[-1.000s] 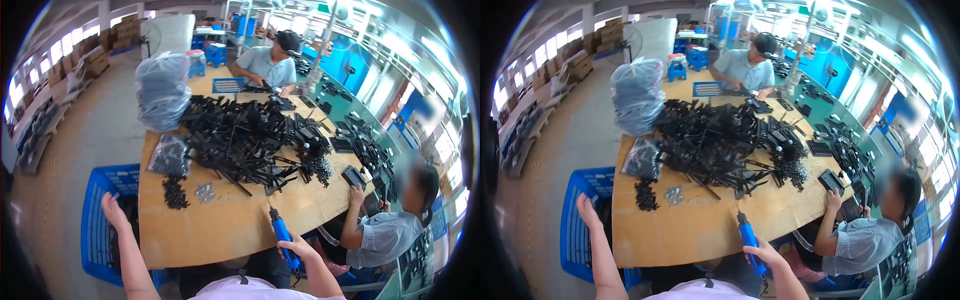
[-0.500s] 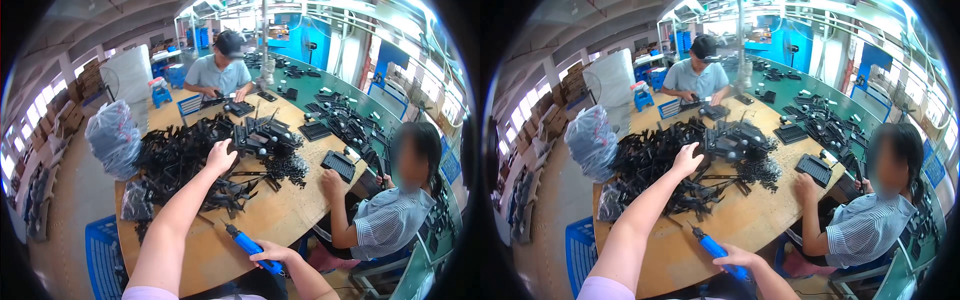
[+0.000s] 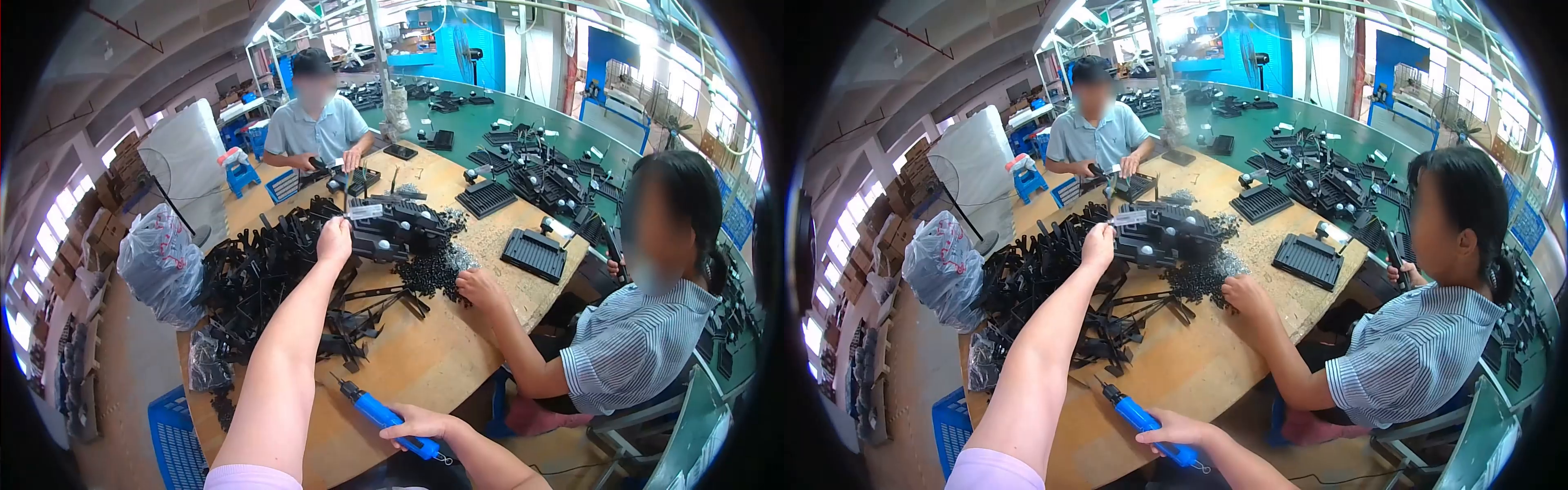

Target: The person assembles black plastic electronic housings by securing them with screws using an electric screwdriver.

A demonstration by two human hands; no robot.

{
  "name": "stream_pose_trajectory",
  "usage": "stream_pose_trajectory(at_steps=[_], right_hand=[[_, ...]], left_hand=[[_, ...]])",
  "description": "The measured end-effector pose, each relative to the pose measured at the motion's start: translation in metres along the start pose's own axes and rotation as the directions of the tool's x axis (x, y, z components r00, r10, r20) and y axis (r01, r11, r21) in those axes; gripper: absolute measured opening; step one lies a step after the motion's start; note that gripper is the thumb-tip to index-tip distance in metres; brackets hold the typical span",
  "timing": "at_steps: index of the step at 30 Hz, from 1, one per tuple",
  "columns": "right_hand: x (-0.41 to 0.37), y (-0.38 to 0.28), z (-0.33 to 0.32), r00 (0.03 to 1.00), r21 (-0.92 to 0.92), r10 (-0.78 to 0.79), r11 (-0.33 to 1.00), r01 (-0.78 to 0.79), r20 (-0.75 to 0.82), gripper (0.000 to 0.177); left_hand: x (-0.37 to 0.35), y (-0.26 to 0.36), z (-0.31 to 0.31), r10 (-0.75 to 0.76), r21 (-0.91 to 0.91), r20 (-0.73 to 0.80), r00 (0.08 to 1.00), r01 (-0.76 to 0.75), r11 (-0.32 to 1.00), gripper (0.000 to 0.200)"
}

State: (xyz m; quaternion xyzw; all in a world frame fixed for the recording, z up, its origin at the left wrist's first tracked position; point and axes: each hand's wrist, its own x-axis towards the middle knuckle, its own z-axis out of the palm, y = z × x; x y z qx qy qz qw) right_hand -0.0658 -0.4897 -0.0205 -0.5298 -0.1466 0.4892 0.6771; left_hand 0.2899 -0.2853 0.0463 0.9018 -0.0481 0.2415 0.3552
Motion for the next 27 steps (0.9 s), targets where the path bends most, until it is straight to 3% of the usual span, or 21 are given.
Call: stream_pose_trajectory(at_steps=[2,5,9,15,18,20,22,23,24,26,27], right_hand=[[-0.001,-0.001,0.000,1.000,0.010,-0.005,1.000,0.005,-0.002,0.069],[-0.003,-0.002,0.002,1.000,0.019,0.013,1.000,-0.012,-0.020,0.069],[0.000,0.005,0.001,1.000,0.025,-0.009,1.000,0.010,-0.027,0.075],[-0.001,0.001,0.004,0.999,-0.004,-0.013,1.000,0.012,-0.043,0.063],[0.001,0.004,0.003,0.999,0.021,-0.007,1.000,0.008,-0.053,0.056],[0.003,0.007,0.002,0.998,0.028,-0.004,1.000,0.006,-0.061,0.055],[0.004,0.009,0.001,0.997,0.024,-0.011,1.000,0.013,-0.076,0.052],[0.006,0.011,-0.002,0.997,0.002,-0.013,1.000,0.014,-0.082,0.051],[0.006,0.013,-0.002,0.996,-0.015,-0.014,1.000,0.012,-0.090,0.050],[0.003,0.009,0.001,0.995,-0.020,0.003,1.000,-0.005,-0.098,0.049],[0.002,0.005,0.004,0.994,-0.042,0.006,0.999,-0.011,-0.109,0.048]], left_hand=[[0.005,0.005,-0.008,-0.072,0.042,-0.022,0.997,0.072,0.997,0.036],[0.003,0.030,-0.025,-0.279,0.170,-0.137,0.950,0.300,0.939,0.039],[0.002,0.041,-0.061,-0.320,0.214,-0.145,0.936,0.345,0.914,0.040],[-0.033,0.051,-0.137,-0.040,0.313,-0.165,0.985,0.091,0.945,0.035],[-0.063,0.035,-0.192,0.069,0.155,-0.193,0.979,-0.039,0.987,0.029],[-0.098,0.020,-0.228,0.210,0.140,-0.291,0.933,-0.176,0.974,0.024],[-0.134,-0.004,-0.265,0.230,0.096,-0.265,0.936,-0.212,0.973,0.024],[-0.160,-0.001,-0.285,0.110,0.064,-0.210,0.972,-0.098,0.993,0.025],[-0.184,-0.007,-0.296,-0.064,-0.176,-0.184,0.981,0.031,0.984,0.025],[-0.231,-0.024,-0.325,-0.177,-0.325,0.039,0.983,0.180,0.928,0.030],[-0.254,-0.019,-0.341,-0.122,-0.235,0.114,0.986,0.146,0.961,0.035]])
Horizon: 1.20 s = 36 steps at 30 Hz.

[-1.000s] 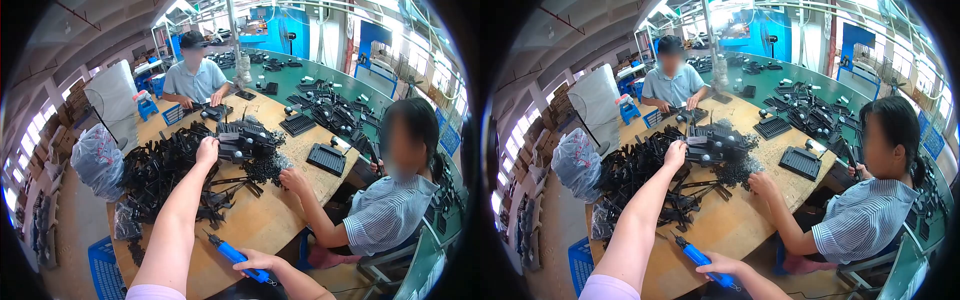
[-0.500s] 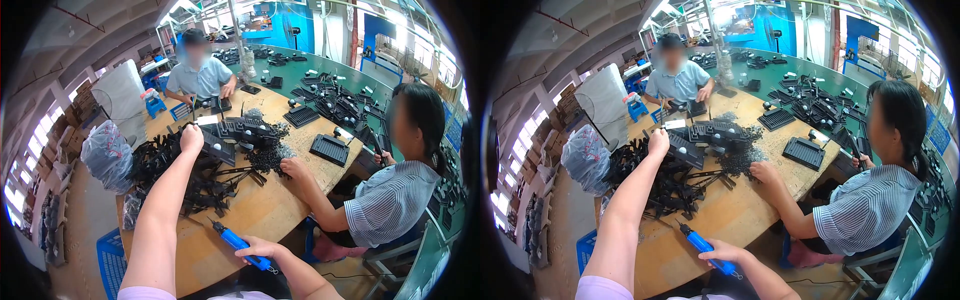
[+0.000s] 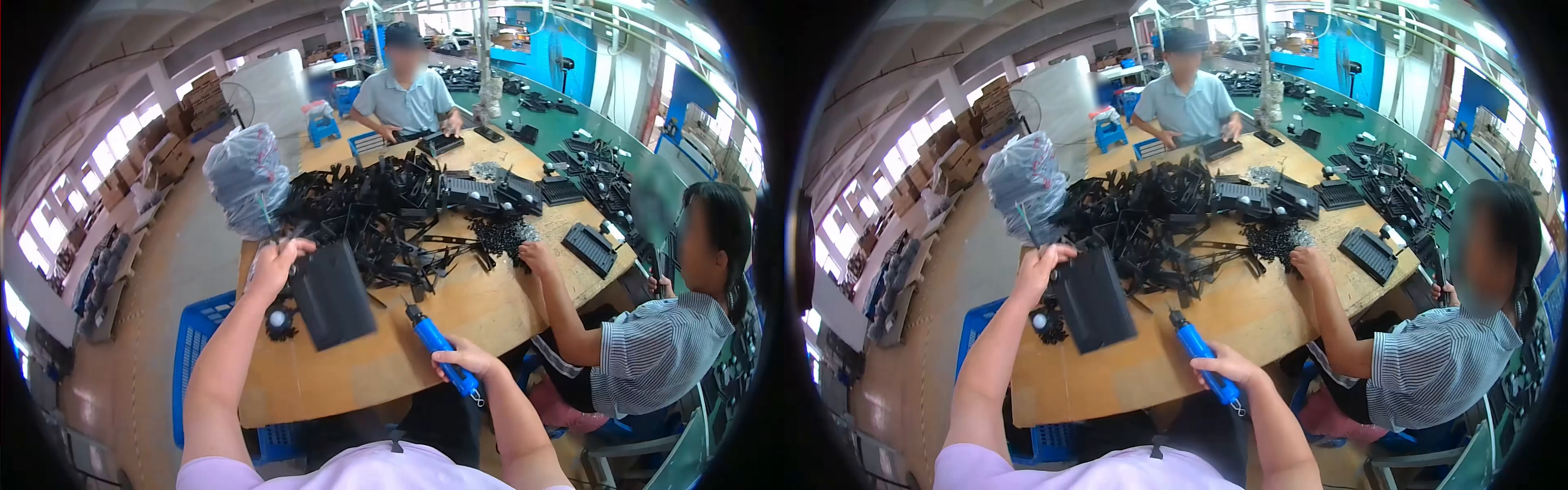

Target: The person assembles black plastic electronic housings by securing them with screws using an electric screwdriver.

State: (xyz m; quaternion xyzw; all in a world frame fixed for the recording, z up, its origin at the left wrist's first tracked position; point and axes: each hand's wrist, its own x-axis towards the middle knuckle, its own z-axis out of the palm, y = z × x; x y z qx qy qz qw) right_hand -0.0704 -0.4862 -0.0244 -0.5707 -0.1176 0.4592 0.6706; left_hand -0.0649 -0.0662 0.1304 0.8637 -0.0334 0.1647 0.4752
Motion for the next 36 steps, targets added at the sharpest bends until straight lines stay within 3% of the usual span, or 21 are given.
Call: stream_pose_trajectory(at_steps=[3,5,7,9,11,13,15,16,17,19,23,36], right_hand=[[0.002,0.001,-0.001,1.000,-0.008,0.010,1.000,-0.010,-0.001,0.053],[0.002,0.000,-0.001,1.000,-0.015,0.024,1.000,-0.024,0.003,0.061],[0.001,-0.002,0.000,1.000,-0.026,0.029,0.999,-0.029,0.001,0.063],[0.002,-0.002,0.000,1.000,-0.023,0.010,1.000,-0.010,-0.018,0.063],[0.001,0.001,0.000,0.999,-0.015,0.010,1.000,-0.011,-0.036,0.062],[-0.004,-0.001,0.007,0.998,-0.008,0.012,1.000,-0.012,-0.055,0.061],[-0.003,-0.004,0.007,0.998,-0.016,0.010,1.000,-0.011,-0.059,0.061],[-0.001,-0.004,0.006,0.998,-0.012,0.007,1.000,-0.008,-0.066,0.062],[-0.002,-0.002,0.006,0.997,-0.004,0.011,1.000,-0.012,-0.071,0.062],[-0.002,-0.002,0.007,0.997,0.006,0.023,1.000,-0.023,-0.071,0.062],[-0.002,-0.010,0.009,0.998,-0.005,0.008,1.000,-0.008,-0.061,0.064],[-0.010,-0.006,0.009,0.997,0.043,0.026,0.999,-0.023,-0.072,0.067]], left_hand=[[-0.045,-0.009,-0.020,-0.064,0.212,0.307,0.949,-0.003,0.977,0.039],[-0.068,-0.018,-0.002,-0.178,0.150,0.443,0.879,0.123,0.981,0.043],[-0.073,-0.047,0.018,-0.201,0.143,0.573,0.795,0.144,0.979,0.044],[-0.077,-0.042,0.051,-0.275,0.144,0.606,0.747,0.238,0.961,0.043],[-0.079,-0.033,0.083,-0.250,0.193,0.572,0.781,0.168,0.967,0.035],[-0.085,-0.028,0.121,-0.147,0.304,0.494,0.857,-0.012,0.952,0.023],[-0.097,-0.016,0.157,-0.021,0.356,0.323,0.946,-0.101,0.929,0.015],[-0.106,-0.026,0.178,0.062,0.386,0.257,0.964,-0.162,0.908,0.021],[-0.123,-0.021,0.189,0.059,0.439,0.110,0.992,-0.101,0.893,0.042],[-0.160,0.022,0.185,0.142,0.570,-0.018,0.990,-0.107,0.814,0.068],[-0.215,0.021,0.178,0.014,0.630,0.104,0.995,-0.077,0.772,0.083],[-0.189,-0.028,0.149,0.296,0.395,0.416,0.860,-0.464,0.793,0.061]])
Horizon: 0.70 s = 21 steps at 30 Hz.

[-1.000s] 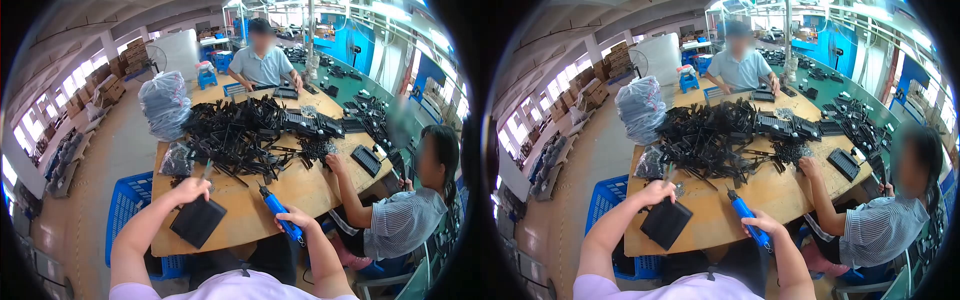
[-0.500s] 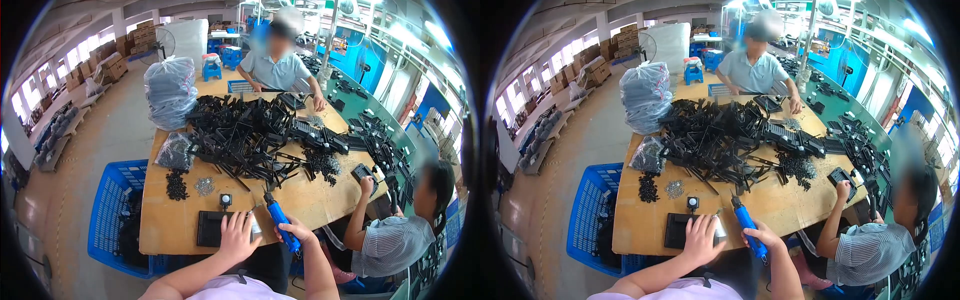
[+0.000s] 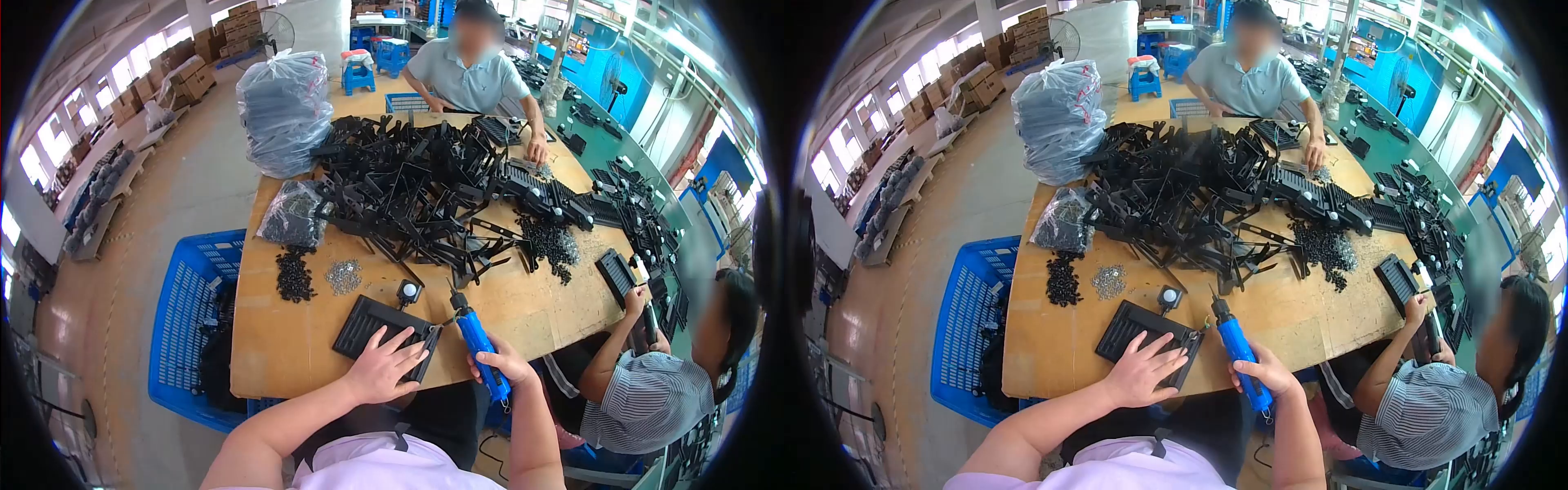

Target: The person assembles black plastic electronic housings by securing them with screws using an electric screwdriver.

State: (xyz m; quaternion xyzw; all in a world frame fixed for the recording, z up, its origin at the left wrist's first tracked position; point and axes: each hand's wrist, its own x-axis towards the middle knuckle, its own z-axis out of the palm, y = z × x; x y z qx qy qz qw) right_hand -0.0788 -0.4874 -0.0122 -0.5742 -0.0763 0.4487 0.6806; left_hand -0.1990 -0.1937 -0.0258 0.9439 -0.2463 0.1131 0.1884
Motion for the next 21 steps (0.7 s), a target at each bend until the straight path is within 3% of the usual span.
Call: stream_pose_trajectory(at_steps=[3,6,8,9,11,12,13,14,15,16,17,19,20,21], right_hand=[[-0.005,-0.002,-0.005,0.999,-0.007,-0.020,1.000,0.020,-0.026,0.069],[-0.009,0.004,-0.008,0.999,0.058,-0.022,0.998,0.025,-0.047,0.071],[-0.007,0.008,-0.010,0.999,0.127,-0.023,0.992,0.027,-0.036,0.072],[-0.007,0.008,-0.010,0.999,0.115,-0.023,0.993,0.027,-0.031,0.072],[-0.006,0.004,-0.008,0.999,0.082,-0.035,0.996,0.037,-0.020,0.073],[-0.006,0.001,-0.007,0.999,0.083,-0.033,0.996,0.033,-0.001,0.072],[-0.006,0.001,-0.007,0.999,0.082,-0.035,0.996,0.035,0.005,0.068],[-0.005,0.002,-0.007,0.999,0.062,-0.031,0.998,0.030,0.008,0.067],[-0.003,0.002,-0.008,0.999,0.041,-0.032,0.999,0.031,0.009,0.065],[-0.001,0.001,-0.009,0.999,0.039,-0.025,0.999,0.024,0.020,0.062],[0.003,0.006,-0.014,0.999,0.023,-0.011,1.000,0.010,0.032,0.071],[0.006,0.009,-0.017,0.998,0.034,-0.011,0.999,0.009,0.058,0.072],[0.005,0.009,-0.016,0.998,0.043,-0.023,0.999,0.020,0.062,0.070],[0.004,0.010,-0.015,0.998,0.045,-0.025,0.999,0.022,0.061,0.070]], left_hand=[[0.006,-0.009,-0.007,0.049,-0.069,0.008,0.999,-0.048,0.996,0.053],[0.021,-0.029,-0.016,0.054,-0.224,-0.131,0.990,-0.082,0.971,0.042],[0.052,-0.051,-0.027,-0.061,-0.243,-0.473,0.879,-0.063,0.968,0.029],[0.075,-0.065,-0.042,-0.160,-0.238,-0.569,0.807,0.025,0.971,0.026],[0.126,-0.102,-0.062,-0.465,-0.482,-0.494,0.735,0.215,0.850,0.023],[0.150,-0.135,-0.058,-0.509,-0.506,-0.466,0.724,0.254,0.824,0.022],[0.174,-0.177,-0.047,-0.480,-0.373,-0.467,0.742,0.327,0.868,0.025],[0.194,-0.191,-0.053,-0.440,-0.078,-0.453,0.775,0.457,0.886,0.032],[0.217,-0.196,-0.063,-0.631,-0.125,-0.267,0.729,0.623,0.772,0.030],[0.241,-0.200,-0.073,-0.793,-0.088,0.011,0.609,0.790,0.606,0.026],[0.258,-0.189,-0.087,-0.875,0.021,0.280,0.396,0.908,0.418,0.023],[0.286,-0.228,-0.055,-0.877,0.260,0.382,0.291,0.876,0.405,0.021],[0.292,-0.211,-0.063,-0.866,0.416,0.386,0.317,0.778,0.470,0.021],[0.292,-0.207,-0.062,-0.873,0.419,0.359,0.329,0.779,0.466,0.022]])
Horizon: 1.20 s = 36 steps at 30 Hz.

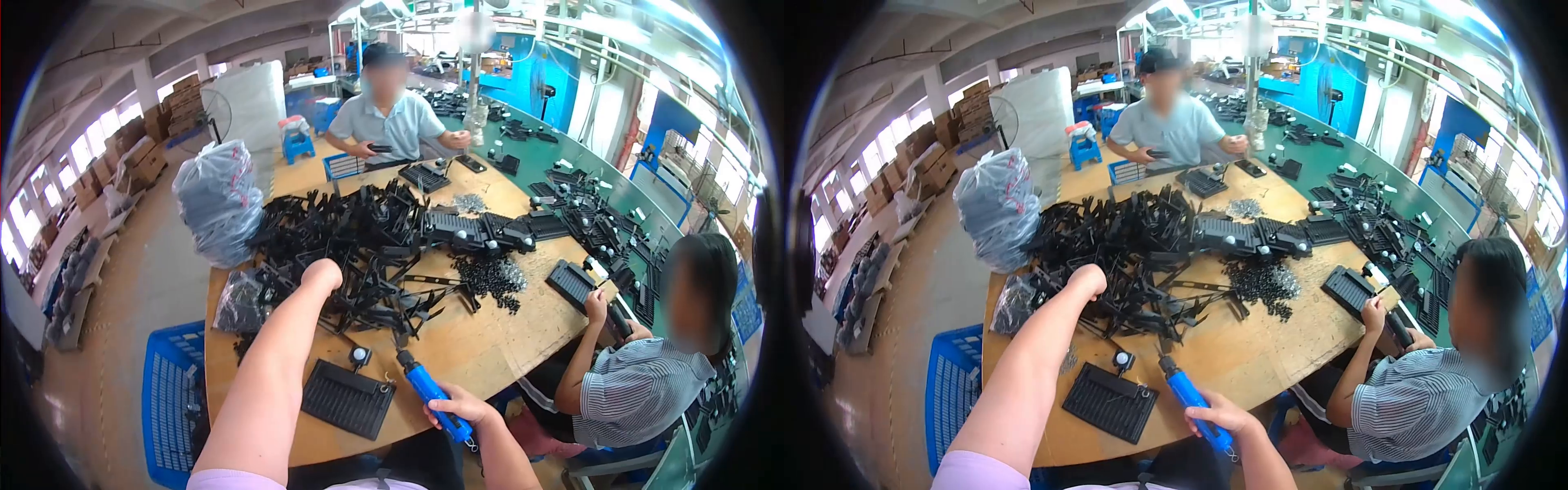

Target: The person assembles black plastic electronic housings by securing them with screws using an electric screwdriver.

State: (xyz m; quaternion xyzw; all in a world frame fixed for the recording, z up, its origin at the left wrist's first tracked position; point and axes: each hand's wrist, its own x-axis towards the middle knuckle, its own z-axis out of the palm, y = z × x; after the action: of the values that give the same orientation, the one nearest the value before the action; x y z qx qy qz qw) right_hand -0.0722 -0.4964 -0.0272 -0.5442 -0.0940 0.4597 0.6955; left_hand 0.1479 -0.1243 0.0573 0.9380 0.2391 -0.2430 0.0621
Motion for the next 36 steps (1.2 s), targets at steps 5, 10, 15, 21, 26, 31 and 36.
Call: stream_pose_trajectory(at_steps=[5,10,15,21,26,31,36], right_hand=[[0.003,0.000,-0.003,1.000,0.001,-0.001,1.000,0.001,0.017,0.068],[0.001,0.001,-0.001,1.000,0.007,-0.006,1.000,0.007,-0.017,0.066],[0.000,-0.004,0.001,0.999,0.006,-0.021,1.000,0.021,-0.034,0.067],[-0.001,-0.006,0.005,0.998,0.008,-0.040,0.999,0.040,-0.043,0.057],[-0.002,-0.005,0.006,0.997,0.031,-0.022,0.999,0.025,-0.071,0.063],[-0.003,-0.007,0.010,0.995,0.014,-0.024,1.000,0.026,-0.097,0.071],[-0.003,-0.007,0.012,0.993,-0.003,-0.015,1.000,0.015,-0.121,0.074]], left_hand=[[0.009,-0.002,0.011,-0.107,-0.121,-0.150,0.983,0.089,0.989,0.027],[0.022,-0.016,0.017,-0.169,-0.434,-0.211,0.963,0.062,0.899,0.025],[-0.005,-0.031,-0.007,-0.135,-0.554,-0.416,0.899,-0.134,0.822,0.019],[-0.119,-0.092,-0.008,0.176,-0.780,-0.554,0.814,-0.581,0.230,0.014],[-0.202,-0.169,0.057,0.506,-0.321,-0.726,0.465,-0.880,0.349,0.019],[-0.290,-0.183,0.168,0.348,-0.133,-0.748,0.565,-0.641,0.756,0.021],[-0.294,-0.175,0.228,0.245,-0.145,-0.687,0.685,-0.459,0.877,0.023]])
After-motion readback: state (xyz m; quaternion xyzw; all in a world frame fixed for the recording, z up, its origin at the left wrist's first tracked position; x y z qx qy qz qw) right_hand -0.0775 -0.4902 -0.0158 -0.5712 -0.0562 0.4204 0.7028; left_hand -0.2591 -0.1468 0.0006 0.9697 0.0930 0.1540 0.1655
